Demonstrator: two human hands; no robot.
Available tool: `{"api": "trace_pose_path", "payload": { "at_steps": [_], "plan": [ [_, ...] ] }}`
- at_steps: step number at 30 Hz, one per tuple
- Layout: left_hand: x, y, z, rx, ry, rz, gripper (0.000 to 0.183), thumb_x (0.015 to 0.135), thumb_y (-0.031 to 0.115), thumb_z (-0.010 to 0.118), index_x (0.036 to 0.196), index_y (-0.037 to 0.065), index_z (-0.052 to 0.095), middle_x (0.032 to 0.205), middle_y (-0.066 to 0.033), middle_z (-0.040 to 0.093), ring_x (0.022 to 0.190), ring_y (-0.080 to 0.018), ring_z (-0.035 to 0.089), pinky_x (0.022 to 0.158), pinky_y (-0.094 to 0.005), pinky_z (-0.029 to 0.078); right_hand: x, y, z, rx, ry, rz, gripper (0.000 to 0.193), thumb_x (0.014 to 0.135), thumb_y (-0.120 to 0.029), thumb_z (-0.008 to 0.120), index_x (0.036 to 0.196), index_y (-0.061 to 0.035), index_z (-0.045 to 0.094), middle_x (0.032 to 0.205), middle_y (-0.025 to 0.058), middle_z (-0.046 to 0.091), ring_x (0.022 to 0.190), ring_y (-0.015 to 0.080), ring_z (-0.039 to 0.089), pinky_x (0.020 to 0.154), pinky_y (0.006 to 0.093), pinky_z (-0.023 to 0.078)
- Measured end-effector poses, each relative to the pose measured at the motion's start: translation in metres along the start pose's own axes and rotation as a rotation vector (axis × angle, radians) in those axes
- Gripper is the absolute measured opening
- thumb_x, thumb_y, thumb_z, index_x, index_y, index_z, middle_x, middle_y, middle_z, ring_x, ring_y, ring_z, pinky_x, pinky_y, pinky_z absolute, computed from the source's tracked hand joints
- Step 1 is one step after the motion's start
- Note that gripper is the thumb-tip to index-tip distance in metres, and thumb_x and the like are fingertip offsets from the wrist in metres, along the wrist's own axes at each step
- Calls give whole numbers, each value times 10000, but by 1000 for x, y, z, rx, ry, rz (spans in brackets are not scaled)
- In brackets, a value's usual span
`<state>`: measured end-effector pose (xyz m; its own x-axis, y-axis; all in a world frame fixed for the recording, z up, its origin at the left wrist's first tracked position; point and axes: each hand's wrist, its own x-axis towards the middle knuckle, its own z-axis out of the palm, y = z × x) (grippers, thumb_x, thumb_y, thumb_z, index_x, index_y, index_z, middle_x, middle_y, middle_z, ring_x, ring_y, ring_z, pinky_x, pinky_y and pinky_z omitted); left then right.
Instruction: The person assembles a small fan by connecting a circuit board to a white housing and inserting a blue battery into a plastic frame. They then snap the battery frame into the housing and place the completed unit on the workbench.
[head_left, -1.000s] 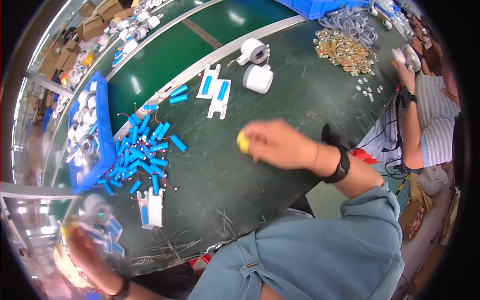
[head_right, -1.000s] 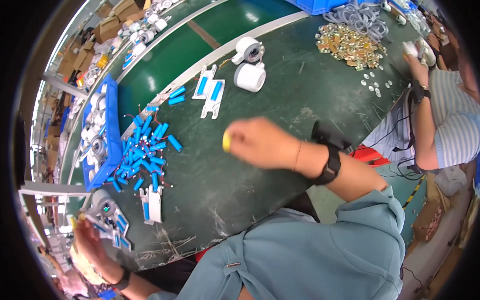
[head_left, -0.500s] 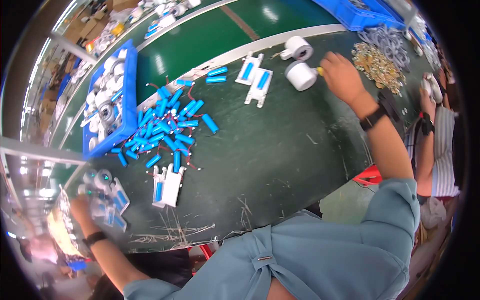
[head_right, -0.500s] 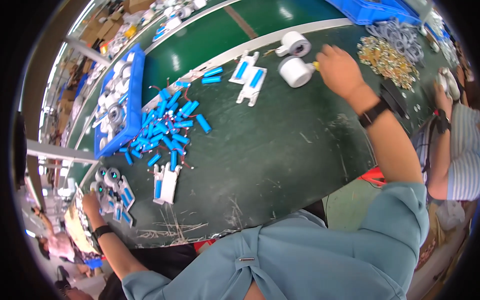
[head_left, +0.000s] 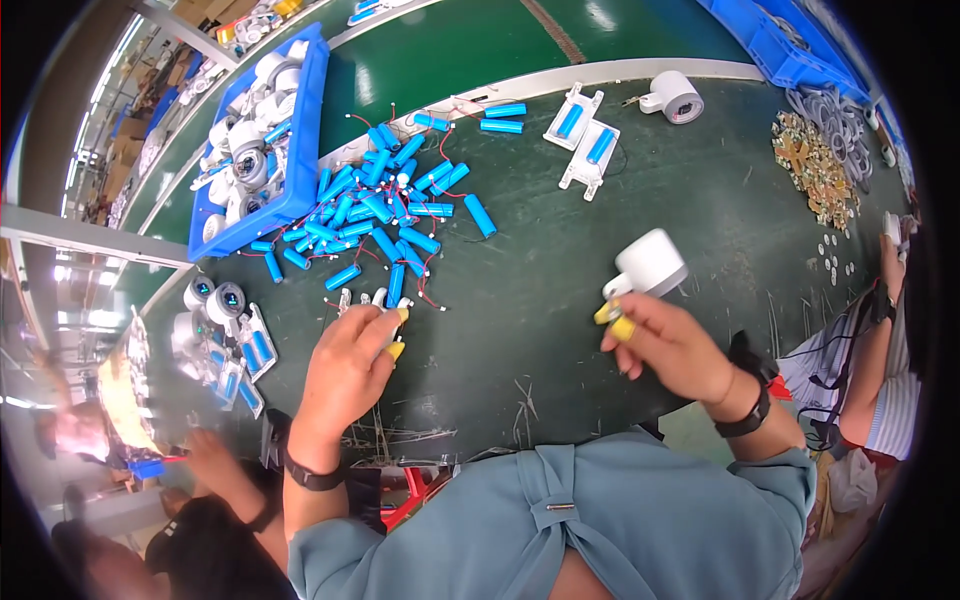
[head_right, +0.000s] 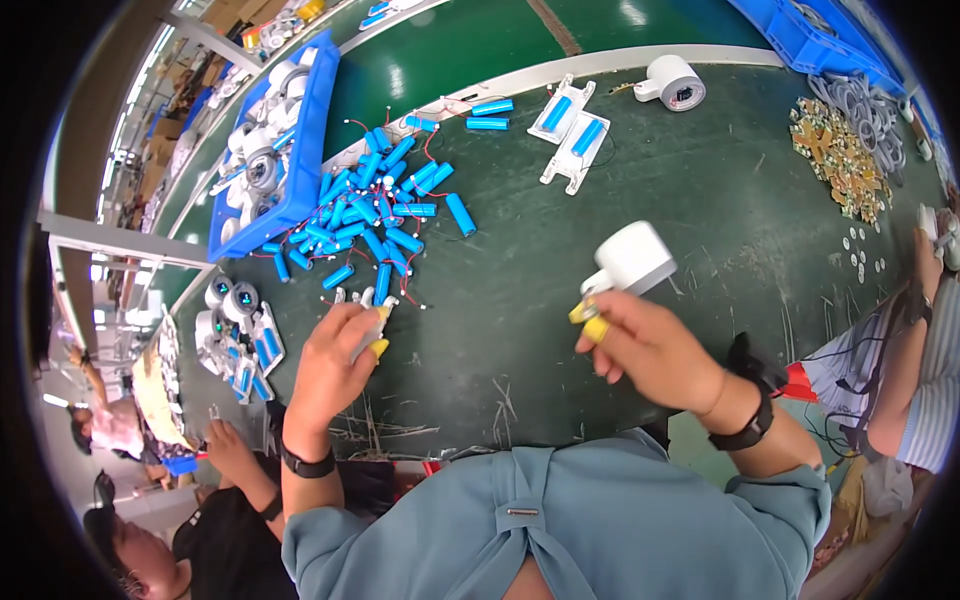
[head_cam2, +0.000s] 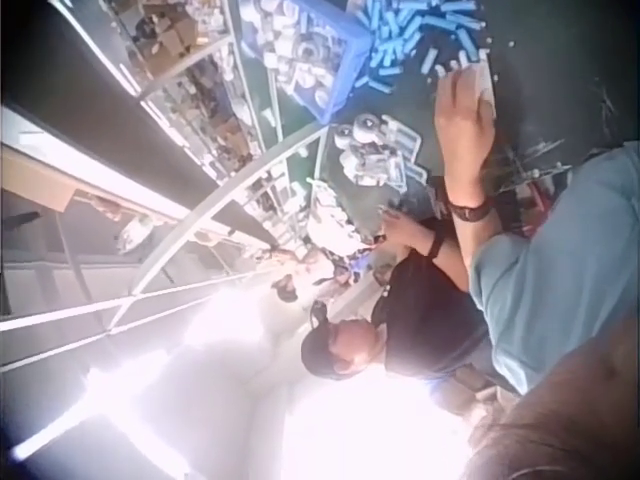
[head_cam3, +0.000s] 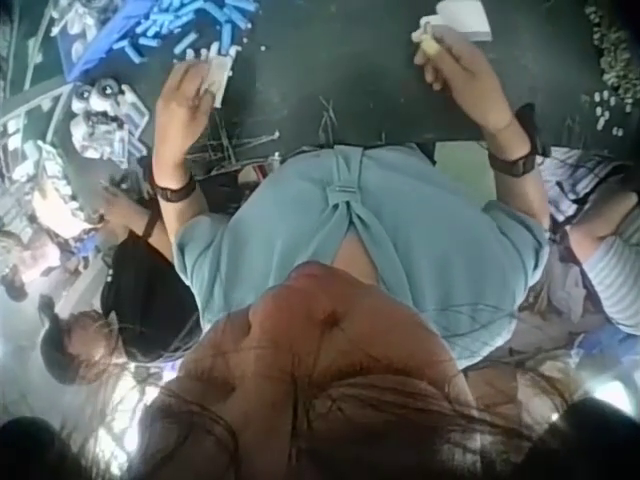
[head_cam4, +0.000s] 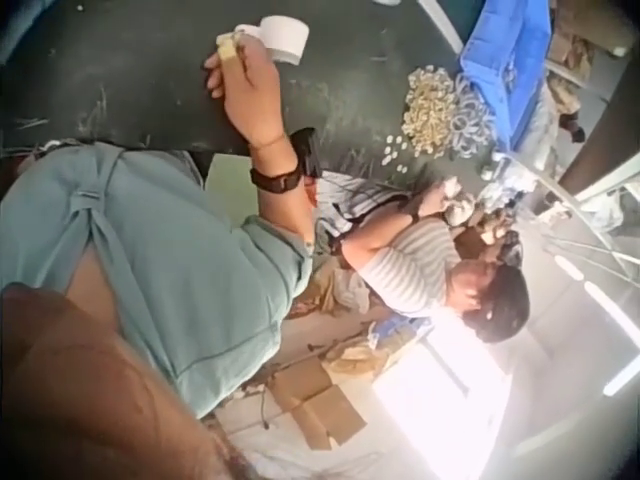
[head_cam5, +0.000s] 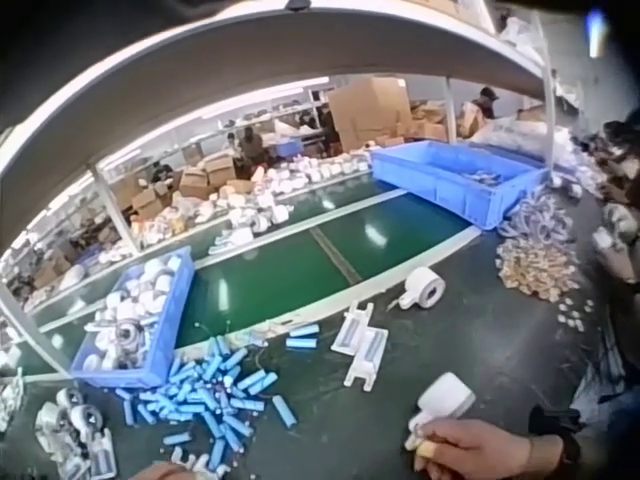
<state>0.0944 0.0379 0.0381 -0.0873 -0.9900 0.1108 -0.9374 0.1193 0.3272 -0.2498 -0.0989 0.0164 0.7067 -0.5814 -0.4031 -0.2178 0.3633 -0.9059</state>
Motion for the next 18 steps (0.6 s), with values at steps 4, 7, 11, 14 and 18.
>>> {"api": "trace_pose_path", "payload": {
  "at_steps": [4,7,11,14,18],
  "plan": [
    [1,6,12,50,122,-175,408,720,28,691,1105,18,558,1012,-159,582,836,-345,602,715,-374,507,-3,13,22,53,-81,8,249,1001,-99,450,1227,-9,500,962,42,598,716,59,537,639,214,477],
    [-10,8,17,194,200,-270,355,747,50,666,1085,13,564,970,-158,602,812,-355,612,690,-380,507,2,22,28,60,-106,-8,274,988,-114,458,1232,2,506,950,55,613,717,65,543,630,226,484],
    [-22,7,14,169,234,-375,277,810,28,628,1078,-22,579,852,-136,654,718,-277,640,649,-337,504,3,25,32,65,-111,-34,263,986,-115,461,1212,6,521,954,53,629,708,63,546,626,222,489],
    [-23,20,8,-73,532,-563,267,914,-35,517,1176,-45,567,922,-54,656,809,-63,596,677,-241,486,2,26,33,133,-79,-17,226,983,-118,470,1149,12,552,926,52,641,697,61,567,608,215,493],
    [-35,29,17,-890,192,-511,329,865,-104,538,1183,-29,581,1062,-73,636,934,-115,594,847,-239,458,0,21,31,85,-92,45,190,990,-115,466,1094,15,558,876,52,643,685,67,592,582,212,495]
  ]
}}
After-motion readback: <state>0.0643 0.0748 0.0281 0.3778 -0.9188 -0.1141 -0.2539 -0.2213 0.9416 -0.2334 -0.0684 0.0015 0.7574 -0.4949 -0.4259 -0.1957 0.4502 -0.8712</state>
